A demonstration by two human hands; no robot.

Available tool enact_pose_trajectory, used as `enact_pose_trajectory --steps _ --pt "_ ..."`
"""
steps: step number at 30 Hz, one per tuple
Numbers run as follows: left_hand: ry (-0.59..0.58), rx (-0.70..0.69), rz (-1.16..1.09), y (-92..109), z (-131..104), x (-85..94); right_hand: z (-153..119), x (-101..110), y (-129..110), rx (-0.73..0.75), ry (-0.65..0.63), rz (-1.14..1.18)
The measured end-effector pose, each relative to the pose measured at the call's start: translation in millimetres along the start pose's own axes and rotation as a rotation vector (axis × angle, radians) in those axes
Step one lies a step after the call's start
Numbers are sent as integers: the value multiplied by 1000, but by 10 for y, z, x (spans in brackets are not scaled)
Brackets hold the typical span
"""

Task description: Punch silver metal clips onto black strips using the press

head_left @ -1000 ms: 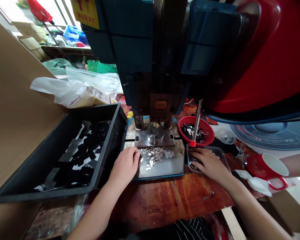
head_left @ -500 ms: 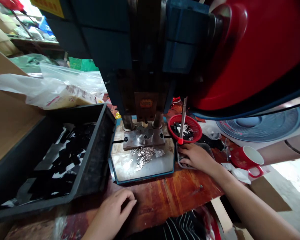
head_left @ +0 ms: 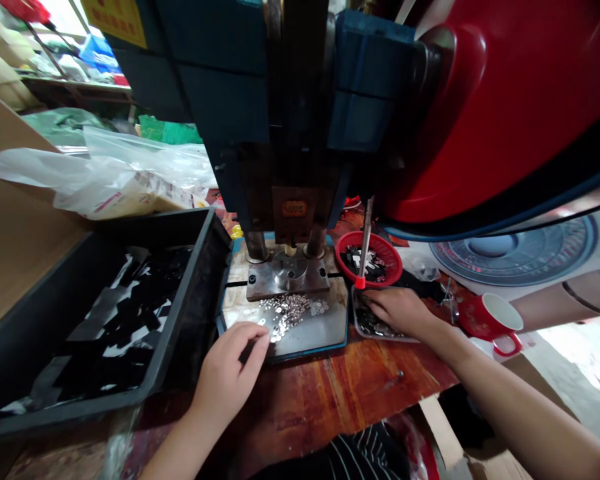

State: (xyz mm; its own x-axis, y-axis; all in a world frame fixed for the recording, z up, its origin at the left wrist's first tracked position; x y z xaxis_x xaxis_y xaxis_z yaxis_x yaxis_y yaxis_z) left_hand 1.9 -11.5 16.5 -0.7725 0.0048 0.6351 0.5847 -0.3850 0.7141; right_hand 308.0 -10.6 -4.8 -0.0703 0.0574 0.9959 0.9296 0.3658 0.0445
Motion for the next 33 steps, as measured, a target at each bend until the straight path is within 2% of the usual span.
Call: enact_pose_trajectory --steps 5,12,15,17,19,21,24,26,29,33 --pt "121 102 -95 -129 202 -31 -62 8 154 -144 107 60" --pt "186 172 -132 -277 199 -71 -414 109 411 -435 541 236" --pt "185 241 -197 -360 166 -84 -546 186 373 -487 649 255" --pt "199 300 -267 -418 142 -85 -537 277 200 -470 680 231" --pt "235 365 -382 -483 123 -77 -402 383 -124 -364 687 230" --pt "296 418 -534 -549 111 -59 -139 472 -595 -144 661 270" --pt "369 456 -740 -624 116 -42 352 483 -1392 260 504 339" --pt "377 478 -829 -656 124 -52 635 442 -1782 429 407 315" --pt "338 487 -839 -660 133 -77 930 388 -2049 508 342 249" --pt "239 433 -681 -594 164 -119 1011 348 -2066 493 277 282"
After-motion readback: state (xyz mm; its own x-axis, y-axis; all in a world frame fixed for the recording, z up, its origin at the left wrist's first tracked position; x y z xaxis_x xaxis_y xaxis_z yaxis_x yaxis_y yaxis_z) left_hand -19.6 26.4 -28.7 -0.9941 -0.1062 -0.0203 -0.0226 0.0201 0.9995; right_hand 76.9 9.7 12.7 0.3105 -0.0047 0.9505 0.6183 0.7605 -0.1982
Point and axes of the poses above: each hand's wrist, its own z-axis towards the middle knuckle, its own x-axis out of the back of the hand, y = z × x, the point moved 8 cm from there along z, towards the middle knuckle, and after that the axes turned 8 degrees about x, right-handed, at the moved point
